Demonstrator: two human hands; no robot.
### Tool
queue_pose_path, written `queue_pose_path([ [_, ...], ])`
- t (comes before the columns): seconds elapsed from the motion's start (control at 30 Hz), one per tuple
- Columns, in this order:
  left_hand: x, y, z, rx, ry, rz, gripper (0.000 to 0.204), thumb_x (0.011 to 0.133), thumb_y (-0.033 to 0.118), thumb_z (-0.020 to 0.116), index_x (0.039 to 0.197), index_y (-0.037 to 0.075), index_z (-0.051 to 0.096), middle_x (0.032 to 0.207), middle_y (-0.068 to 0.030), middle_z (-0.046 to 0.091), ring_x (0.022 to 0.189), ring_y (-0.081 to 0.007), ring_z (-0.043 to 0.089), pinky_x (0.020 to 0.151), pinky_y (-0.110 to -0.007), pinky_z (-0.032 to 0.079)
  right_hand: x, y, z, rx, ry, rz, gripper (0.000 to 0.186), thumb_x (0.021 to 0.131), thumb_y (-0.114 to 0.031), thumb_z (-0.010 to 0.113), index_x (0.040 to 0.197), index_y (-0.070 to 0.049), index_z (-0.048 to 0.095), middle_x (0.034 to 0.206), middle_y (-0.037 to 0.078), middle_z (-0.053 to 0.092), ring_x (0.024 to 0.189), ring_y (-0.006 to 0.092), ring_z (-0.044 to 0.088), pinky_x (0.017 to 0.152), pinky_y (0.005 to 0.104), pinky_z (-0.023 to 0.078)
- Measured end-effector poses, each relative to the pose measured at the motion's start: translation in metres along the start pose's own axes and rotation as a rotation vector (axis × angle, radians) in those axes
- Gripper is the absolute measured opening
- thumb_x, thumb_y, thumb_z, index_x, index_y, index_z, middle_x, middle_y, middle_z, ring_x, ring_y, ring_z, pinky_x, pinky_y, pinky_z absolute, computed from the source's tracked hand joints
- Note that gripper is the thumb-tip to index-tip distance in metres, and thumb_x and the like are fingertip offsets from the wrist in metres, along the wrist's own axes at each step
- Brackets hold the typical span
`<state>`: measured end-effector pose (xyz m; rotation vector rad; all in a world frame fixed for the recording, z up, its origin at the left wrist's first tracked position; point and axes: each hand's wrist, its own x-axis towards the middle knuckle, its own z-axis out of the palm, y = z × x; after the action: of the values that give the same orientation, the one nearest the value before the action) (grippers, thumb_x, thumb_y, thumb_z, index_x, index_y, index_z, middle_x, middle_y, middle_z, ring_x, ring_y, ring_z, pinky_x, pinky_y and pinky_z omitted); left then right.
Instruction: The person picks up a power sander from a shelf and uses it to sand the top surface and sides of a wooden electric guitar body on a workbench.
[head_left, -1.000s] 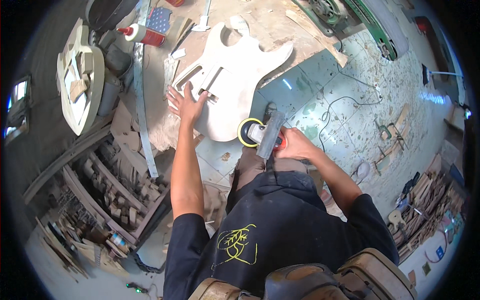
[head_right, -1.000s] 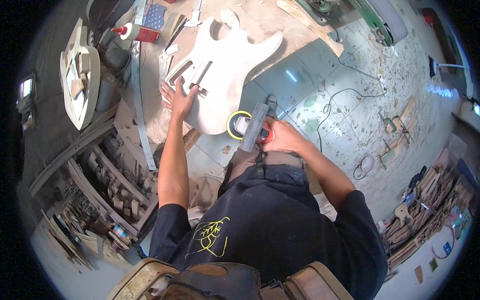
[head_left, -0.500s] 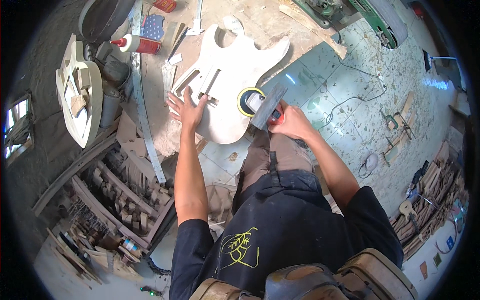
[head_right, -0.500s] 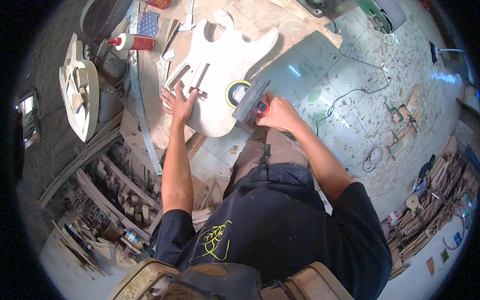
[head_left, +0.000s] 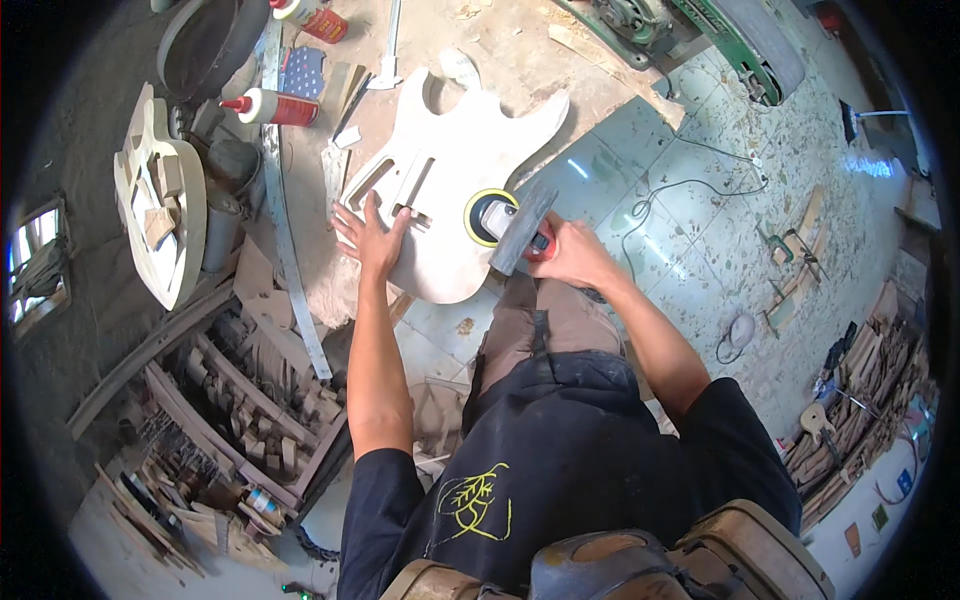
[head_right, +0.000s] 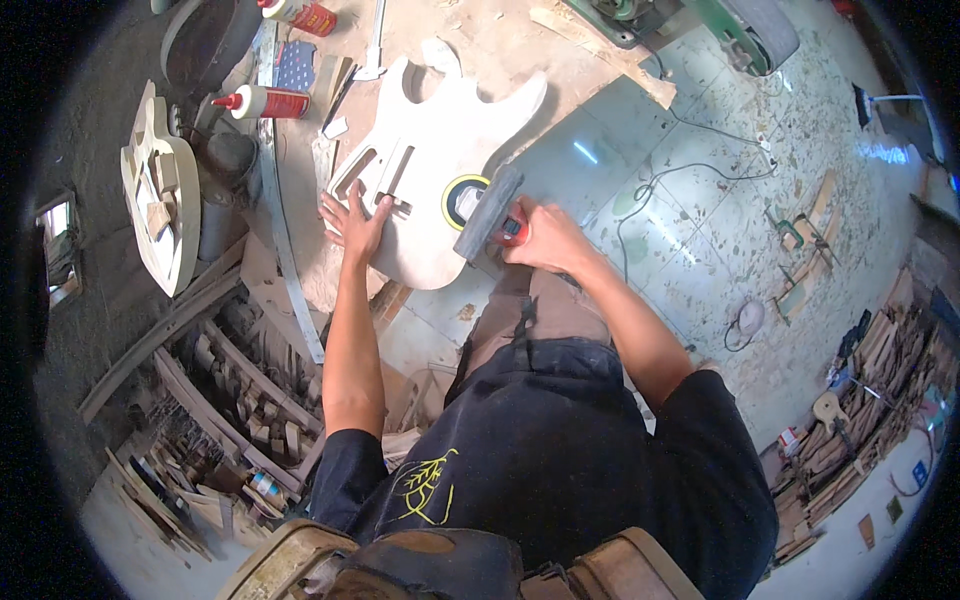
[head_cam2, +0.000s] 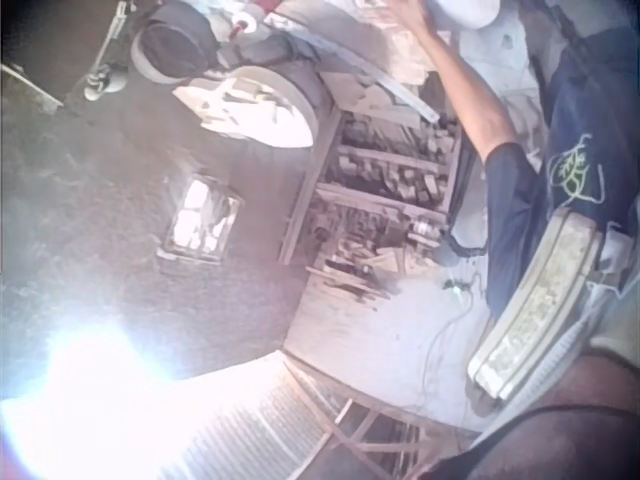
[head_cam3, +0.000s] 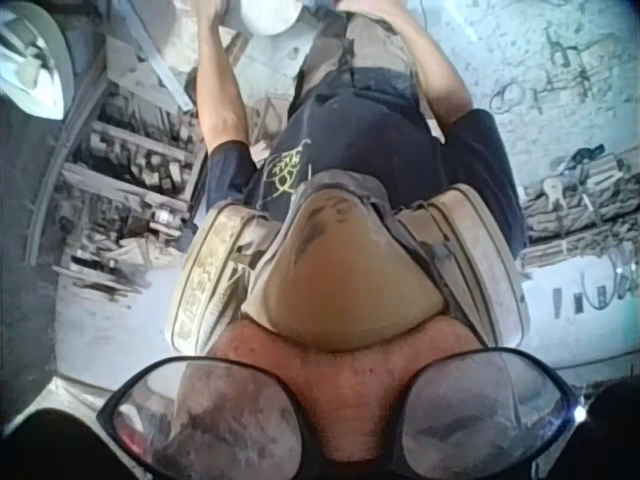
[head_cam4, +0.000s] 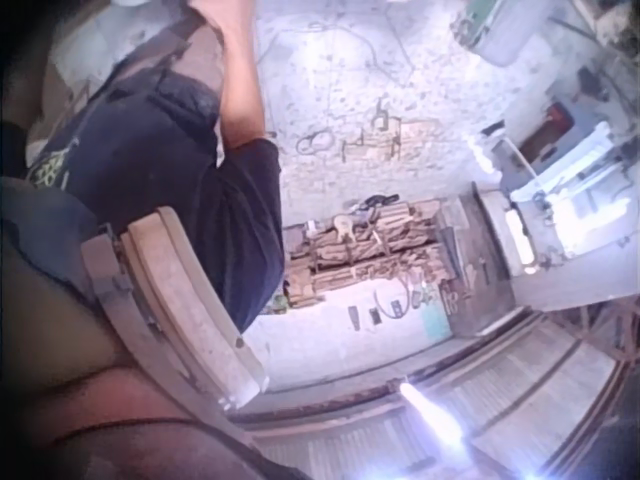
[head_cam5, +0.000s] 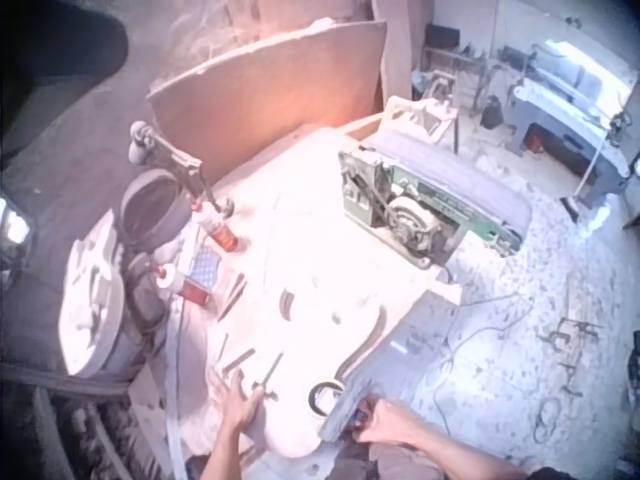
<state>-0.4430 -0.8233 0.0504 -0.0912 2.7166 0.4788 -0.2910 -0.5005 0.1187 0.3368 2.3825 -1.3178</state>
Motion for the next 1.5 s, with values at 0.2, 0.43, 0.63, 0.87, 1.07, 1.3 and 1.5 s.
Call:
queue_pose_path([
  [0.2,0.003,0.002,0.0,-0.005,-0.008,0.007,0.097,0.077,0.074,0.067,0.157,0.029,0.035,0.166,-0.0243,-0.012,0.152,-0.0455,-0.017,0.113,-0.072,-0.005,0.011,-0.01,-0.01,0.046,0.124,0.132,0.058,0.063,-0.032,0.08,0.106,0.004,0.06,0.093,0.028,0.07,0.091,0.0452,0.069,0.081,0.0465,0.056],
  [0.43,0.002,0.002,0.001,-0.001,-0.015,0.001,0.098,0.077,0.074,0.066,0.157,0.029,0.034,0.166,-0.0232,-0.014,0.152,-0.045,-0.018,0.114,-0.071,-0.005,0.017,0.004,-0.016,0.159,0.357,0.126,0.058,0.066,-0.032,0.08,0.106,0.004,0.06,0.09,0.025,0.071,0.085,0.0421,0.07,0.078,0.0442,0.055],
  [0.63,0.002,0.003,0.002,0.002,-0.016,0.0,0.098,0.076,0.075,0.067,0.157,0.03,0.034,0.166,-0.0224,-0.015,0.152,-0.0449,-0.019,0.114,-0.071,-0.005,0.014,0.014,-0.067,-0.089,0.497,0.151,0.055,0.065,-0.03,0.079,0.104,0.004,0.06,0.091,0.024,0.071,0.087,0.0415,0.07,0.079,0.0448,0.055],
  [0.87,-0.001,0.005,0.0,-0.01,0.005,0.003,0.096,0.076,0.072,0.068,0.156,0.03,0.036,0.167,-0.0243,-0.012,0.152,-0.0448,-0.018,0.114,-0.07,-0.005,0.032,0.007,-0.093,-0.273,0.245,-0.003,0.052,0.064,-0.028,0.075,0.103,0.002,0.061,0.092,0.026,0.07,0.092,0.0445,0.067,0.081,0.0463,0.054],
  [1.07,-0.002,0.006,0.0,-0.017,0.014,0.025,0.094,0.077,0.071,0.068,0.155,0.027,0.039,0.166,-0.0258,-0.01,0.152,-0.0458,-0.016,0.114,-0.071,-0.001,0.047,-0.012,-0.083,-0.362,-0.007,-0.148,0.052,0.062,-0.026,0.073,0.105,0.0,0.06,0.094,0.023,0.069,0.096,0.0425,0.066,0.079,0.0483,0.052],
  [1.3,-0.003,0.003,0.003,-0.028,0.038,0.007,0.097,0.074,0.077,0.066,0.155,0.031,0.038,0.167,-0.023,-0.011,0.153,-0.0432,-0.017,0.115,-0.069,-0.005,0.052,-0.012,-0.089,-0.37,-0.035,-0.19,0.052,0.062,-0.025,0.071,0.106,-0.002,0.06,0.097,0.024,0.069,0.096,0.0444,0.064,0.079,0.0485,0.051],
  [1.5,-0.003,0.004,0.004,-0.007,0.042,0.002,0.097,0.074,0.078,0.065,0.155,0.031,0.038,0.167,-0.0234,-0.01,0.152,-0.0436,-0.017,0.115,-0.069,-0.005,0.064,-0.014,-0.088,-0.426,-0.076,-0.294,0.051,0.06,-0.024,0.072,0.103,-0.002,0.058,0.094,0.024,0.068,0.093,0.0446,0.064,0.077,0.0496,0.051],
])
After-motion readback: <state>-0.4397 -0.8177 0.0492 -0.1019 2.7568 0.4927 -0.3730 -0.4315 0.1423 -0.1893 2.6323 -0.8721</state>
